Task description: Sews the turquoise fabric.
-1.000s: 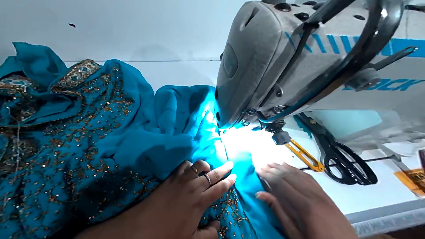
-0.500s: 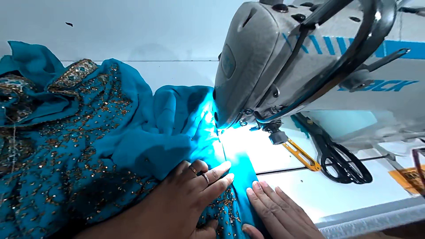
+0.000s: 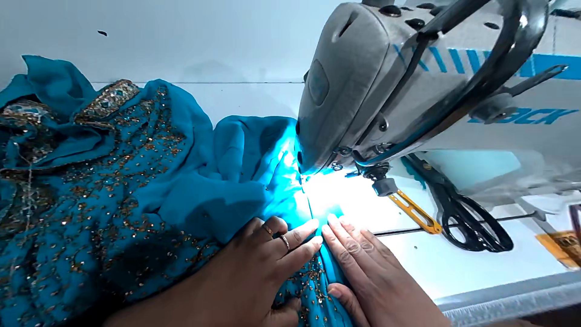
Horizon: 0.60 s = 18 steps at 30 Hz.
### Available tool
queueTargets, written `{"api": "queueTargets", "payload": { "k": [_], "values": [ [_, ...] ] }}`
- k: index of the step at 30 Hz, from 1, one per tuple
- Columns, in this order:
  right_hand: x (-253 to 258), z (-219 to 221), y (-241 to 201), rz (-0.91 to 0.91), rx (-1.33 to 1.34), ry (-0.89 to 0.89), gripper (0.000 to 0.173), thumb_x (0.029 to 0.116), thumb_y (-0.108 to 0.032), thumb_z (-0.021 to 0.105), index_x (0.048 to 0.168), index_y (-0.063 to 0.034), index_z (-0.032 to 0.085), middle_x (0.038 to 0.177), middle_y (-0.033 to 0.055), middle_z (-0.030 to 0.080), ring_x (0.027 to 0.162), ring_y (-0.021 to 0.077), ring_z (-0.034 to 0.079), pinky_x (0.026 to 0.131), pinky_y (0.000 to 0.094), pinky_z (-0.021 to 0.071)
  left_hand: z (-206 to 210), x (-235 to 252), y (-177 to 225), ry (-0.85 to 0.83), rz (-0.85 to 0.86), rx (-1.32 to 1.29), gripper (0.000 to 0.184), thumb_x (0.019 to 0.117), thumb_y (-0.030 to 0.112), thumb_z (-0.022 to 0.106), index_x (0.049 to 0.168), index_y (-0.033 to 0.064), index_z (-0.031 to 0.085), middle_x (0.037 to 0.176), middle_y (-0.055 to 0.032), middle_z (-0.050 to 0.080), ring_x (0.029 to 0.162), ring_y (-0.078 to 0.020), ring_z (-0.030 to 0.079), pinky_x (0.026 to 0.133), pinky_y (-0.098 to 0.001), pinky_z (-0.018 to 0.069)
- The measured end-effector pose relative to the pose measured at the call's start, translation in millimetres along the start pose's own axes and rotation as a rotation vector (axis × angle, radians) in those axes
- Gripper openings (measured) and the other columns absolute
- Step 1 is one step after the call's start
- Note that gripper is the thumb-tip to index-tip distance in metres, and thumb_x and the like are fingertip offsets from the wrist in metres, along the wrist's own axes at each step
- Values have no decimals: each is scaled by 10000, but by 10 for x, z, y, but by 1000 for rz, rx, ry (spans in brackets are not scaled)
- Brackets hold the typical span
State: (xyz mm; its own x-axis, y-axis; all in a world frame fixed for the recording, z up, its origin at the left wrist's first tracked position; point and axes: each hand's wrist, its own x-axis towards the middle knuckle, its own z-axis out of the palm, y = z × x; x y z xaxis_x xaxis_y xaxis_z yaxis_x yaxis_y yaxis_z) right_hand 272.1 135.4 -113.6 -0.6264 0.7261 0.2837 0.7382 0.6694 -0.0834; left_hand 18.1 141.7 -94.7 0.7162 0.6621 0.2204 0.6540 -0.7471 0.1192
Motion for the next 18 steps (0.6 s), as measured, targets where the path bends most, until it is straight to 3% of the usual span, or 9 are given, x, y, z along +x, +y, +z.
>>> {"api": "queueTargets", "payload": {
  "k": [4,14,18],
  "values": [
    [-10,-8,-52,5,-39,-39,741,1085,-550,122,1502,-79,513,1529,135,533,1433,272,486,1180,479,333,4,-16,-16,17,19,26,673,918,563,458,1486,208,520,1545,39,514,1160,-257,563,831,-411,439],
    [91,-63,-93,24,-56,-74,676,1087,-534,184,1449,-110,566,1518,120,547,1408,276,507,1113,512,362,-2,21,-143,13,35,10,670,905,579,456,1480,242,524,1541,64,518,1120,-221,564,846,-388,418],
    [197,-40,-16,12,-74,-57,664,1088,-516,175,1421,-121,591,1433,100,622,1319,264,585,1074,543,391,-13,96,-280,-25,37,-52,645,907,553,451,1469,250,547,1503,61,554,1170,-205,577,901,-427,443]
  ]
}}
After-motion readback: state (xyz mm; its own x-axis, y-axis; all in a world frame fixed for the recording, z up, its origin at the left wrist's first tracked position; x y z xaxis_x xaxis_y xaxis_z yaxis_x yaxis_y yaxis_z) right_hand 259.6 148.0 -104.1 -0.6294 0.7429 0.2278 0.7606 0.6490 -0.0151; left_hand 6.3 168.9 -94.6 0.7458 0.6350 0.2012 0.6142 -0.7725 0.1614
